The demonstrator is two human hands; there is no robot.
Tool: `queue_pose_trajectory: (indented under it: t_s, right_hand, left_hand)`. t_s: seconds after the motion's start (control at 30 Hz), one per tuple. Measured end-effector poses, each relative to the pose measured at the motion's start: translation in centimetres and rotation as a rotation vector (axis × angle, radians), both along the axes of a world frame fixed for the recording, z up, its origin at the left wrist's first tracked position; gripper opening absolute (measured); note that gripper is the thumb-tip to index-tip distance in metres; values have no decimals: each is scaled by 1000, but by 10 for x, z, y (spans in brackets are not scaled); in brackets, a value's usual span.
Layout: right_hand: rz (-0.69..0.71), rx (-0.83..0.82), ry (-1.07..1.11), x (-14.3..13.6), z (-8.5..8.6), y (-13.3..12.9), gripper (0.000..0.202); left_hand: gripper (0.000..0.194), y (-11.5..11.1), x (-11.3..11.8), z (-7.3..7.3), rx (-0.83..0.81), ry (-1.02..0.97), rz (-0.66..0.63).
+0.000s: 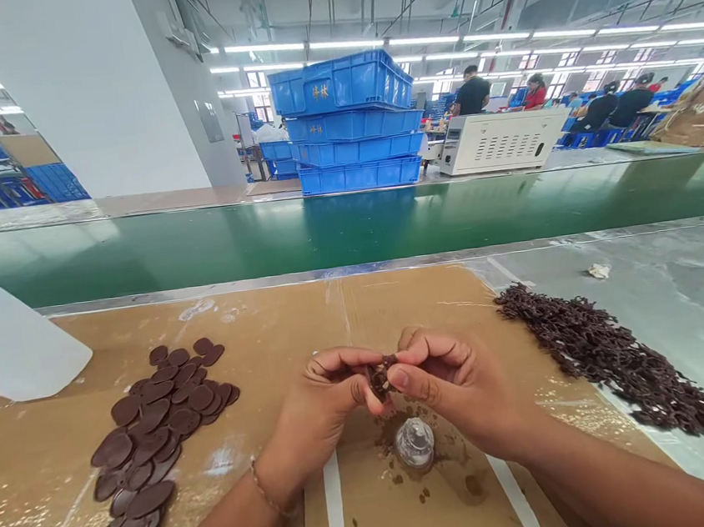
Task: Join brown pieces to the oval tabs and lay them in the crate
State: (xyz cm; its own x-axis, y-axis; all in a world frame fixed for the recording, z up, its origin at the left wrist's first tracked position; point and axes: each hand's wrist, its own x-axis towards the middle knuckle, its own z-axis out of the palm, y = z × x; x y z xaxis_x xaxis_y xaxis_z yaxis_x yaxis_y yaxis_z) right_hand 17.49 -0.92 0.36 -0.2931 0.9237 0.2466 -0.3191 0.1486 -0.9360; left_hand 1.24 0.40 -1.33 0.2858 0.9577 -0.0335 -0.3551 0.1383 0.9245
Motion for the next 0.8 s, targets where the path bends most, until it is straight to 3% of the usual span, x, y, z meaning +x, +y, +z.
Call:
queue_pose_trajectory:
  t_s: [0.23,0.8]
  right_hand:
    - [9,39,-3,-1,-3,0,18]
    - [46,36,-16,0,-1,-2,19]
  left_hand:
    - [9,1,-1,-4,7,0,-30]
    - [20,-2,-2,-4,-1,-11,-28]
